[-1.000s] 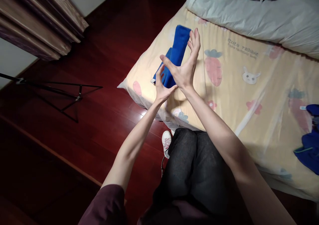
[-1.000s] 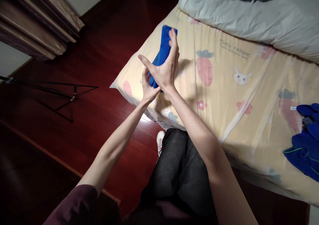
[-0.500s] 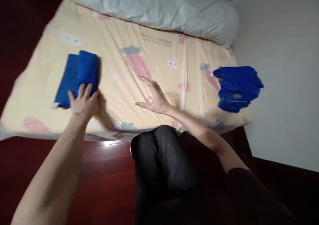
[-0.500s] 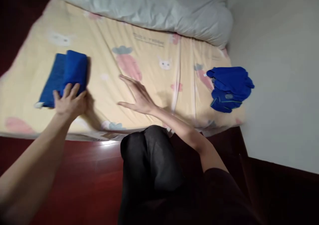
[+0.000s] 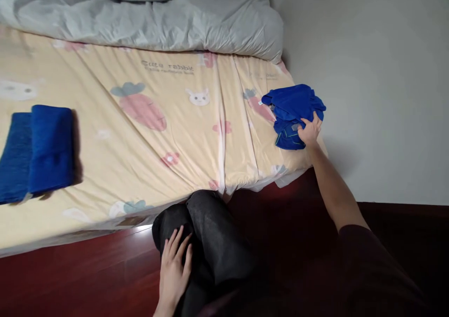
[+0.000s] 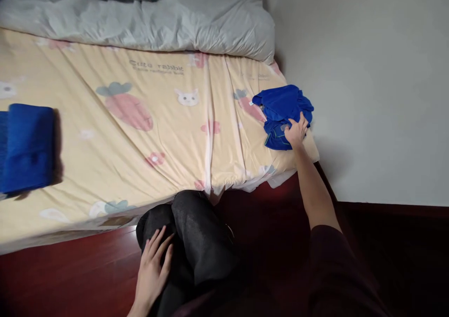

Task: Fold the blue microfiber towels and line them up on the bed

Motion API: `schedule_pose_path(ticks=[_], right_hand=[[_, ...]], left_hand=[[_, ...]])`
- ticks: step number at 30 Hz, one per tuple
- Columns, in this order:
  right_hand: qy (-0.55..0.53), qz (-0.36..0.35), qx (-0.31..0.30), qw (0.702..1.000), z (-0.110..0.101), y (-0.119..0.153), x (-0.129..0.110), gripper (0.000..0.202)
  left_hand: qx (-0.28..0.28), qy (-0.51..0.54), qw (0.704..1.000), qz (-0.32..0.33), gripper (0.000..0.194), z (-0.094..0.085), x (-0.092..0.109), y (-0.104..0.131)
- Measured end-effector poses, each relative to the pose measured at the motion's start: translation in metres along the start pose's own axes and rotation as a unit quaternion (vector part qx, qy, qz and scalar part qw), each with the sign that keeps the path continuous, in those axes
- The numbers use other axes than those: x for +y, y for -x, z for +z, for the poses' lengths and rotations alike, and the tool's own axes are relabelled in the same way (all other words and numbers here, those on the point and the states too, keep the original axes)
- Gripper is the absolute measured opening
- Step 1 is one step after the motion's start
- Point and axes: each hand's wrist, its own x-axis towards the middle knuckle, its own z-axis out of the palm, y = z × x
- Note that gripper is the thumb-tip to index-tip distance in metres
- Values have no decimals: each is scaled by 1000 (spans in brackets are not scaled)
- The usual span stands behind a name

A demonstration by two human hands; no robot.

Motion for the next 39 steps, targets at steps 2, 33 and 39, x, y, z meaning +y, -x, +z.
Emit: schedule_pose_path(ticks=[2,33,39], right_hand=[[30,93,-33,995,-5,-5,-1,19],[-386,53,-241,889,-26,236,-336,48],[-497,123,-307,802,-47,282,-403,57]], left_hand=[[20,14,999,-26,40,6,4,25],[128,66,989,-23,61,15,106,65],[175,114,978,1,54,-5,138,64]])
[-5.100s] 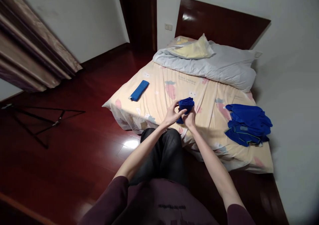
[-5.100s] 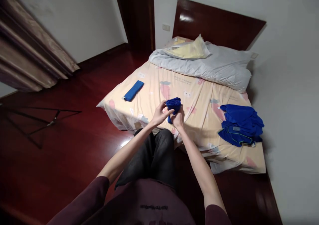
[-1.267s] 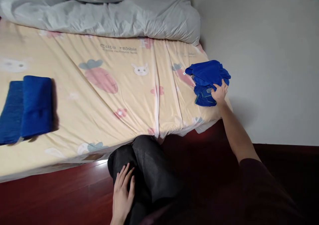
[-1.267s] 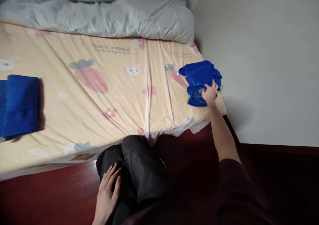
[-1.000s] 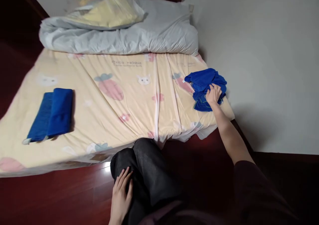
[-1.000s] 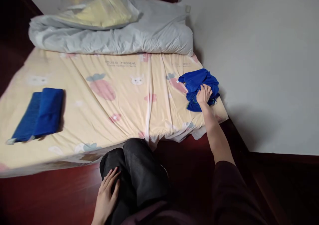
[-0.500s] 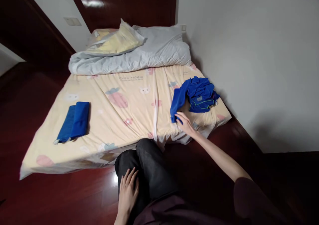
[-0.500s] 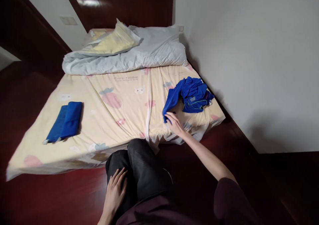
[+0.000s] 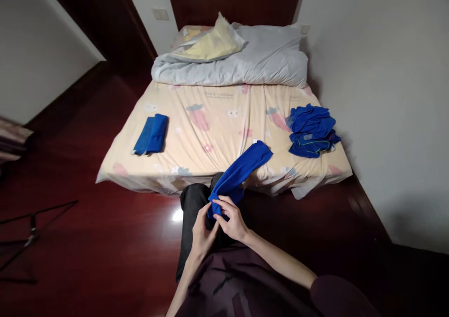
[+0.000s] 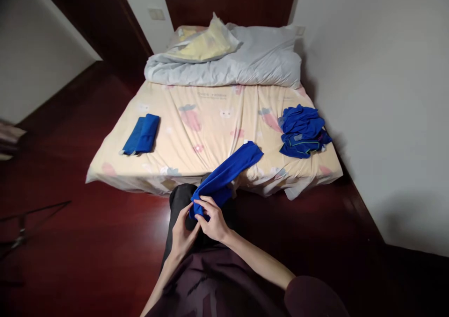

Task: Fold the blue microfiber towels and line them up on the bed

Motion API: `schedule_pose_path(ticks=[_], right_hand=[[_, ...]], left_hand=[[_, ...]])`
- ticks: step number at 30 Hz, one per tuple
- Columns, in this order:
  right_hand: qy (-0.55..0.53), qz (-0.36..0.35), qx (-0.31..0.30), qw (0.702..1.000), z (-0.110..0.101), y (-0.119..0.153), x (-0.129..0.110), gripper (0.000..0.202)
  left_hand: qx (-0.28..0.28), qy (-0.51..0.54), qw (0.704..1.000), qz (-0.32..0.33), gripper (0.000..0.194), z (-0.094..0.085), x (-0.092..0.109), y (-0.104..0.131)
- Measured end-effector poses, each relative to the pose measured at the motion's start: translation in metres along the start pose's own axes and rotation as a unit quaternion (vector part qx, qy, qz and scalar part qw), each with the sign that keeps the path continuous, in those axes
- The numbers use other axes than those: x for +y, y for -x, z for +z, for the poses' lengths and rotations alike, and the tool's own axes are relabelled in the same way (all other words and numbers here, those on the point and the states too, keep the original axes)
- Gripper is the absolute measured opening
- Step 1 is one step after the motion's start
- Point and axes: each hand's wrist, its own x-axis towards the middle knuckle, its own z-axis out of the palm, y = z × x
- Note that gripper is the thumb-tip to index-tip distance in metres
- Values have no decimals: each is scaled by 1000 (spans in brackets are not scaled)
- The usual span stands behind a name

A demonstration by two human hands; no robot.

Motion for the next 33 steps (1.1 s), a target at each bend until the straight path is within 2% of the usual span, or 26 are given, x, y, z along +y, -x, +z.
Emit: schedule_pose_path(ticks=[3,6,8,11,14,17,20,23,26,28,30,33], right_hand=[[9,-8,-29,1000,6,8,-13,53],[20,-29,-74,997,-5,4,-18,41],[38,-50,-99,993,-15,-2,-13,38],[103,-56,-99,988,-30,-10,11,46],[213,-24,-94,972,-41,-16,45,48],[291,-11,-96,952,-48,-20,71,35],[324,-29,-87,942,-48,-23,78,22],[344,-38,-66,936,-43,-26,68,22],[335,-48,-51,940,-37,-25,51,27],[312,-55,-53,947,-33,-23,38,30],[287,-62,-69,953,-29,-19,23,32],[260,-68,-119,956,-20,-14,-2,30]], left_hand=[[14,8,999,-34,43,-9,3,5],[21,27,997,-76,36,-20,2,13],[24,45,993,-109,34,-29,-1,18],[49,101,979,-169,38,-40,-11,24],[99,190,950,-229,47,-47,-26,29],[127,243,921,-278,52,-50,-42,33],[133,237,916,-294,54,-58,-55,36],[129,174,933,-287,52,-73,-60,35],[115,31,960,-253,46,-88,-56,32],[108,-61,975,-185,44,-93,-47,29],[82,-100,987,-100,42,-91,-36,26],[-18,-68,998,0,44,-79,-15,21]])
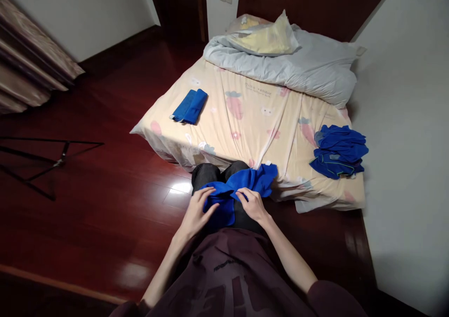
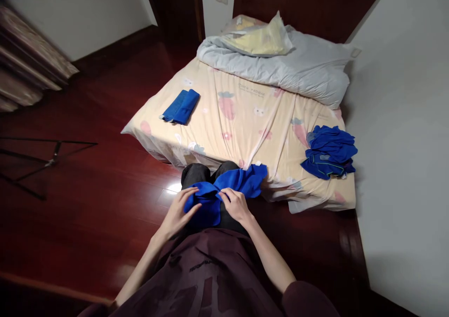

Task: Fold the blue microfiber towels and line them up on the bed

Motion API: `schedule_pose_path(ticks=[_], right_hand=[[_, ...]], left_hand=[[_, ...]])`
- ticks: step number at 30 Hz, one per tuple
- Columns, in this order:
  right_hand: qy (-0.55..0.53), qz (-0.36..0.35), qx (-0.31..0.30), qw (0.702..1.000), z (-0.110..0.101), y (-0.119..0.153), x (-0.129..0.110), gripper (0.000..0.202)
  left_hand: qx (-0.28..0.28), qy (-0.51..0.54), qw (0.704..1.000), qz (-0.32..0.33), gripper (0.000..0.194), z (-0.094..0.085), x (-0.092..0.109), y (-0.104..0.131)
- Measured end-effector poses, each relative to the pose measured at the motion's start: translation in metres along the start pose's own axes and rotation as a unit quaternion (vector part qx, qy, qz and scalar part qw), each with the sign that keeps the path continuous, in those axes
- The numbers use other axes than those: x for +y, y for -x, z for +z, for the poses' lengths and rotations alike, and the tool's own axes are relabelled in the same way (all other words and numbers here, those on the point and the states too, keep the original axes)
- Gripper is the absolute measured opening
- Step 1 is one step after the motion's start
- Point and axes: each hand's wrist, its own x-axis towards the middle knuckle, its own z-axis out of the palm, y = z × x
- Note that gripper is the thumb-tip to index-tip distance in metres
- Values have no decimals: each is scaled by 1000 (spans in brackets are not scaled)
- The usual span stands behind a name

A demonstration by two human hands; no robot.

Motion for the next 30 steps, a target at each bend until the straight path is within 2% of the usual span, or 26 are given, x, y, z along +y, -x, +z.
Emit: schedule_pose_path(ticks=[3,5,7,11,14,17,20,23,26,30], right_hand=[[-12,-29,-78,997,-6,1,-25,27],[-14,-47,-118,992,-12,2,-37,26],[-21,-50,-133,990,-19,4,-46,27],[-59,-18,-114,992,-37,14,-54,29],[-96,10,-92,991,-51,24,-59,31],[-124,42,-81,988,-62,32,-62,32],[-144,86,-103,980,-68,38,-61,33],[-159,138,-144,967,-67,43,-55,30],[-163,187,-192,950,-62,48,-46,32],[-150,211,-262,930,-56,58,-30,33]], left_hand=[[-77,40,995,55,38,13,18,-6],[-94,48,992,69,32,19,22,-9],[-97,42,991,77,32,22,19,-11],[-74,3,995,66,37,18,-6,-7],[-35,-23,998,37,42,4,-34,1],[35,-54,998,-10,43,-21,-58,8],[137,-98,985,-24,40,-55,-65,7],[255,-146,956,2,40,-94,-50,-4],[355,-198,912,44,41,-135,-28,-20],[430,-229,872,48,39,-184,-15,-34]])
